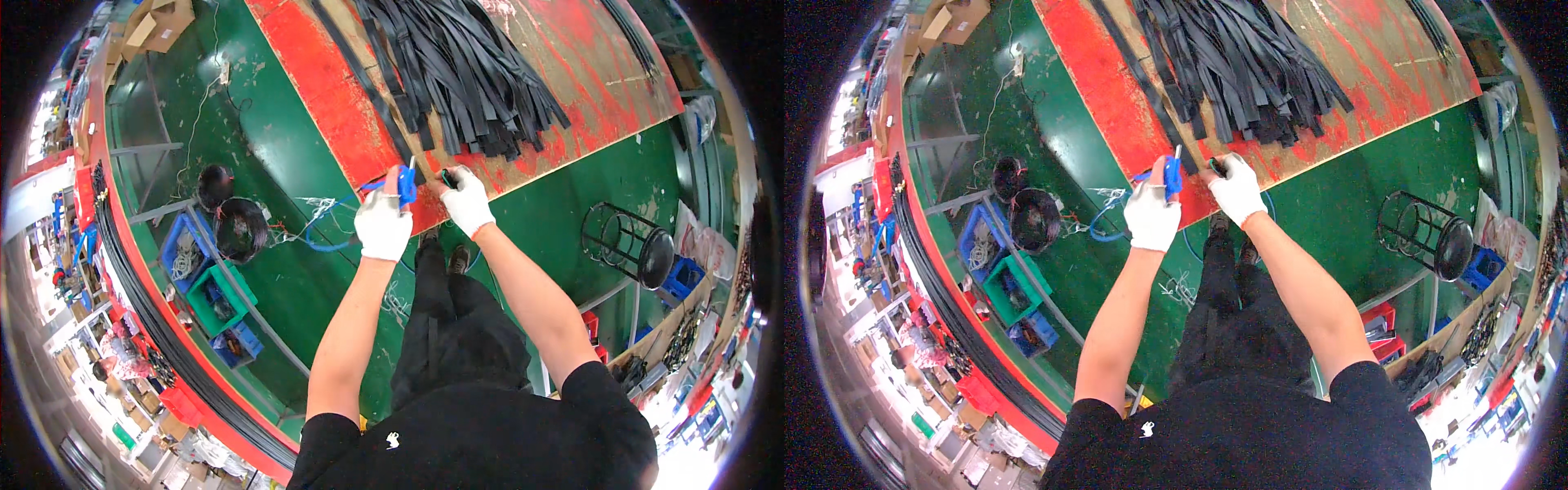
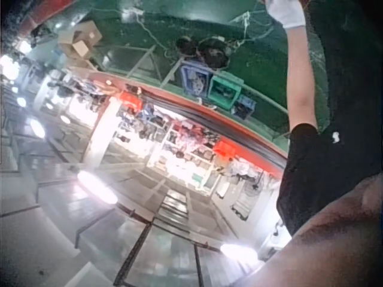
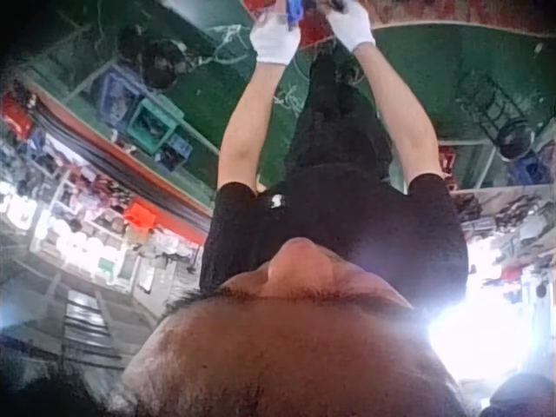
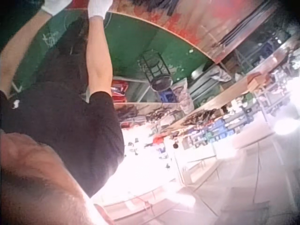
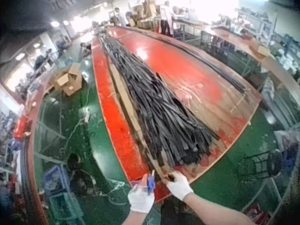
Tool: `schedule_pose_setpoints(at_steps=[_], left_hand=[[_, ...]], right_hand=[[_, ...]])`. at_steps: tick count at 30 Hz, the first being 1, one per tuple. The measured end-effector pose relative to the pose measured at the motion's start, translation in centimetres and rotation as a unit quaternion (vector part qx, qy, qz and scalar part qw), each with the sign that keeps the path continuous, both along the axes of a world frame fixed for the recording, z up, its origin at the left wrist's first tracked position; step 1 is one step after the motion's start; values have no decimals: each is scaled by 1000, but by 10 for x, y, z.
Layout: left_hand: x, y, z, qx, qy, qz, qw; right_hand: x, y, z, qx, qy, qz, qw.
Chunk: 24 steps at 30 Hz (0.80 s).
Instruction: Sorting and bundling long black rubber strips on an assembly table.
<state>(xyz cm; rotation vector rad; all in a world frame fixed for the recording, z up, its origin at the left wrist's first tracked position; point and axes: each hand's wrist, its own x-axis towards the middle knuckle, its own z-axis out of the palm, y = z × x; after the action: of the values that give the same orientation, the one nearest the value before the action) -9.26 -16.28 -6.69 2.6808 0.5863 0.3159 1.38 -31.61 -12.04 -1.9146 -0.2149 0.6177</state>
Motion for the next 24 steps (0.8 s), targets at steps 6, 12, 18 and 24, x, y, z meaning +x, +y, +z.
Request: schedule_pose_setpoints(at_steps=[6,12,18,24], left_hand=[[30,1,-30,9,21,-99,995],[39,10,-23,-9,106,-139,985],[42,18,-29,28,124,-150,981],[48,26,-22,-71,144,-122,979]], right_hand=[[-16,-28,24,128,171,-24,977],[-38,-52,-1,165,133,-54,976],[-60,-52,4,75,59,0,995],[-63,-44,5,74,55,-25,995]])
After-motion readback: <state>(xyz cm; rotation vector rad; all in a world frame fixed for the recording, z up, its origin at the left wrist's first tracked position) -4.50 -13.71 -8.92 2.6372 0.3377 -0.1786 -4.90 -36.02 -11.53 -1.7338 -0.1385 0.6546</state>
